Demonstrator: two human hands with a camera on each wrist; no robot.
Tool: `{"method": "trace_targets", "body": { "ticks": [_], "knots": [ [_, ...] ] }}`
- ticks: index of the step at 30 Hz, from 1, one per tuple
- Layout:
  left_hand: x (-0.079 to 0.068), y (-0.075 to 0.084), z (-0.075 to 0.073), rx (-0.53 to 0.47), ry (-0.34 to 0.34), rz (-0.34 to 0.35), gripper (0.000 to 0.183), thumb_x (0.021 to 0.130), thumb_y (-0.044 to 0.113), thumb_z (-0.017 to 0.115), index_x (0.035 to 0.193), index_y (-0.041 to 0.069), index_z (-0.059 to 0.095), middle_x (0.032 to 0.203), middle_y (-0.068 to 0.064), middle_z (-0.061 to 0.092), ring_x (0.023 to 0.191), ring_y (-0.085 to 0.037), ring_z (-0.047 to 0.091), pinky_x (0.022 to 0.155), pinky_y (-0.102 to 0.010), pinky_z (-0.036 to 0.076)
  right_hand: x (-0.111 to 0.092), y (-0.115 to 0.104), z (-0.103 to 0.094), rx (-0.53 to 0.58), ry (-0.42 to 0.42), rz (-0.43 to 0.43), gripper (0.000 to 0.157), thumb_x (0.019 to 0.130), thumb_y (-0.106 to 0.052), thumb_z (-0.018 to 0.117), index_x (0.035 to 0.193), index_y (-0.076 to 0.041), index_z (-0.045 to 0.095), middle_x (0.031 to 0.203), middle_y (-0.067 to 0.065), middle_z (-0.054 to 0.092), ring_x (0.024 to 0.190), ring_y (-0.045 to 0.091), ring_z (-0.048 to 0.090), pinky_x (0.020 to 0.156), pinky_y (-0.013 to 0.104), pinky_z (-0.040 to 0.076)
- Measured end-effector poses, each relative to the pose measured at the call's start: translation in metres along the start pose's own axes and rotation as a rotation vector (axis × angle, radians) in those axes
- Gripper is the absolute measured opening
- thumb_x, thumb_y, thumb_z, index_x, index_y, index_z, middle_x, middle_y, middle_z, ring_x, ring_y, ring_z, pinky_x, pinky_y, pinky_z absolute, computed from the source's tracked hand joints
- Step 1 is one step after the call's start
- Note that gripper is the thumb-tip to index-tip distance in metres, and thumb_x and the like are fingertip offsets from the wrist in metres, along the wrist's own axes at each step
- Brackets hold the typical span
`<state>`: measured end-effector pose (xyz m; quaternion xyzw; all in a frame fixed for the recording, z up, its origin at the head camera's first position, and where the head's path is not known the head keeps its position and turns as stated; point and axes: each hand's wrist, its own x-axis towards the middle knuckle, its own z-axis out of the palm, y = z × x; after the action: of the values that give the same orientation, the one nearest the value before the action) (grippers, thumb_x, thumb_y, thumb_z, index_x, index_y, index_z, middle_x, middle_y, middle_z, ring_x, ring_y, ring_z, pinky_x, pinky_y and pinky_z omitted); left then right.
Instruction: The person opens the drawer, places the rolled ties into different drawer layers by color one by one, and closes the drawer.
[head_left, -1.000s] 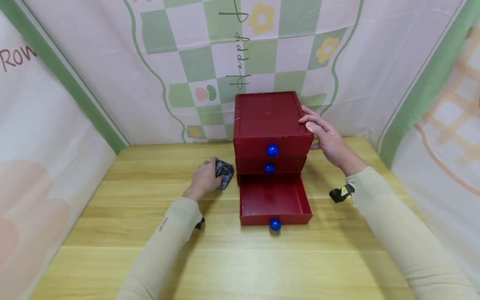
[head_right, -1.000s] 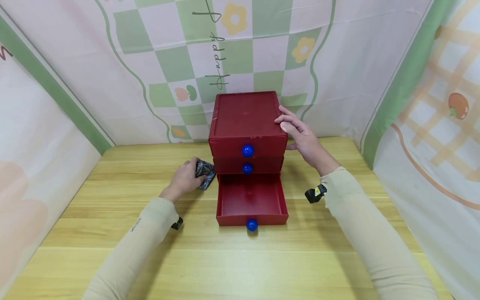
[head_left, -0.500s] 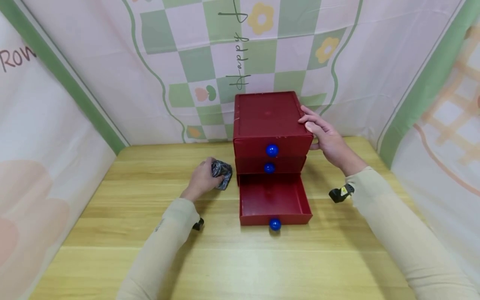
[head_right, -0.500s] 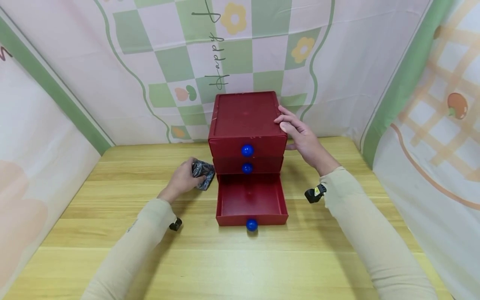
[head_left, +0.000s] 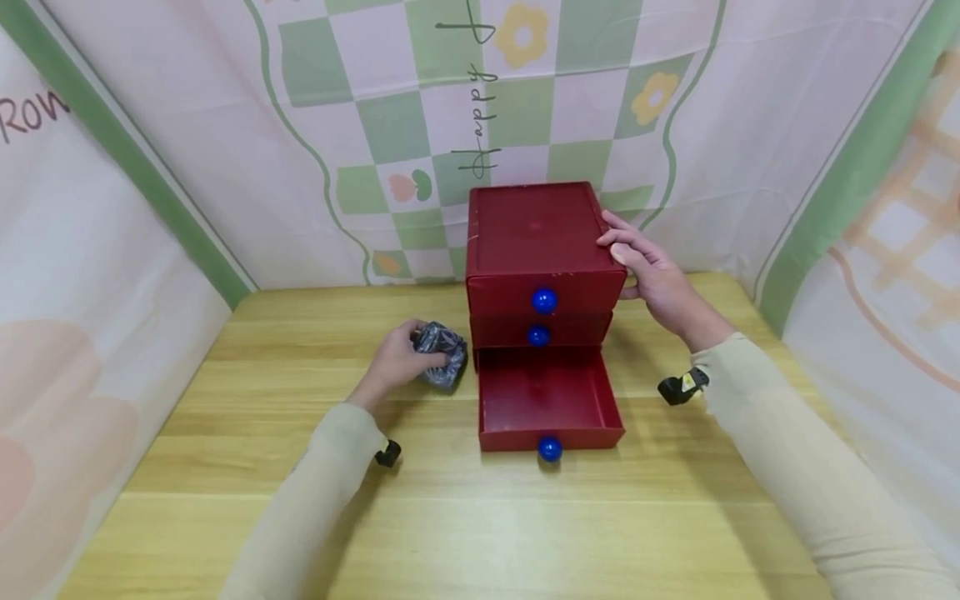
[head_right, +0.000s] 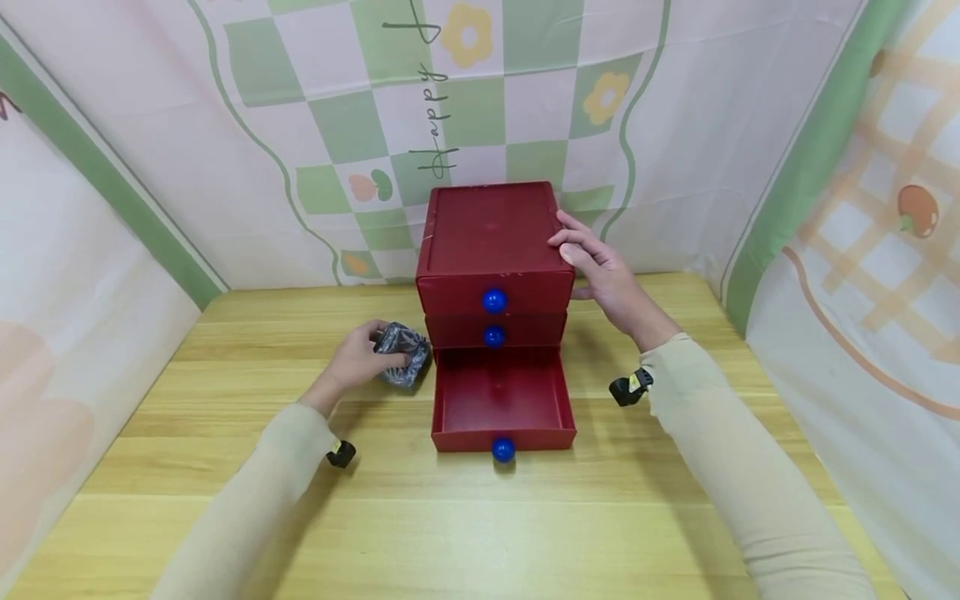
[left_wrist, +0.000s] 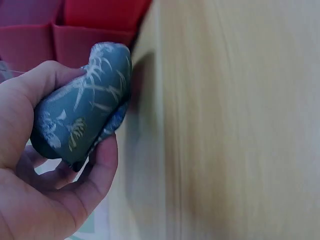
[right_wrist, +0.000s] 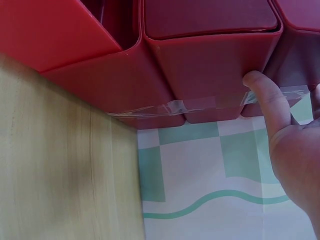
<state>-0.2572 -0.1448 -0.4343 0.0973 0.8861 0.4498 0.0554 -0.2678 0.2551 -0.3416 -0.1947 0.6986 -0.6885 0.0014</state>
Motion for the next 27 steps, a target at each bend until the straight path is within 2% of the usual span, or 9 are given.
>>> {"method": "trace_targets", "body": {
  "ticks": [5,11,16,27],
  "knots": [
    [-0.011,0.008,-0.002,-0.101,-0.024,-0.002,0.060,0.079,0.022,0.086,0.129,0.002,0.059,0.115,-0.015,0.062,0.099,-0.027,0.063,0.083,-0.037,0.057,0.000,0.000,0.001,-0.009,-0.003,0.001,0.028,0.108,-0.031,0.052,0.126,-0.013,0.063,0.166,-0.011,0.022,0.144,0.028,0.032,0.070,0.035,0.061],
    [-0.021,0.023,-0.002,-0.189,-0.042,0.009,0.058,0.079,0.021,0.086,0.128,0.005,0.059,0.115,-0.014,0.059,0.100,-0.027,0.062,0.080,-0.036,0.058,0.000,0.000,-0.001,-0.001,0.004,-0.005,0.028,0.108,-0.030,0.052,0.126,-0.013,0.063,0.166,-0.011,0.023,0.143,0.027,0.033,0.069,0.034,0.061],
    [-0.027,0.028,-0.003,-0.186,-0.041,0.032,0.055,0.080,0.021,0.087,0.125,0.006,0.060,0.114,-0.013,0.060,0.101,-0.027,0.060,0.081,-0.036,0.058,-0.001,0.001,-0.001,0.001,0.004,0.002,0.027,0.108,-0.029,0.051,0.126,-0.013,0.063,0.166,-0.011,0.022,0.143,0.027,0.034,0.069,0.034,0.061],
    [-0.031,0.027,-0.004,-0.206,-0.049,0.034,0.054,0.079,0.021,0.086,0.124,0.007,0.061,0.113,-0.014,0.058,0.100,-0.027,0.060,0.079,-0.036,0.059,0.000,0.001,-0.001,0.002,0.000,-0.007,0.028,0.107,-0.030,0.052,0.126,-0.013,0.063,0.166,-0.010,0.022,0.144,0.027,0.032,0.069,0.034,0.061]
  ]
}}
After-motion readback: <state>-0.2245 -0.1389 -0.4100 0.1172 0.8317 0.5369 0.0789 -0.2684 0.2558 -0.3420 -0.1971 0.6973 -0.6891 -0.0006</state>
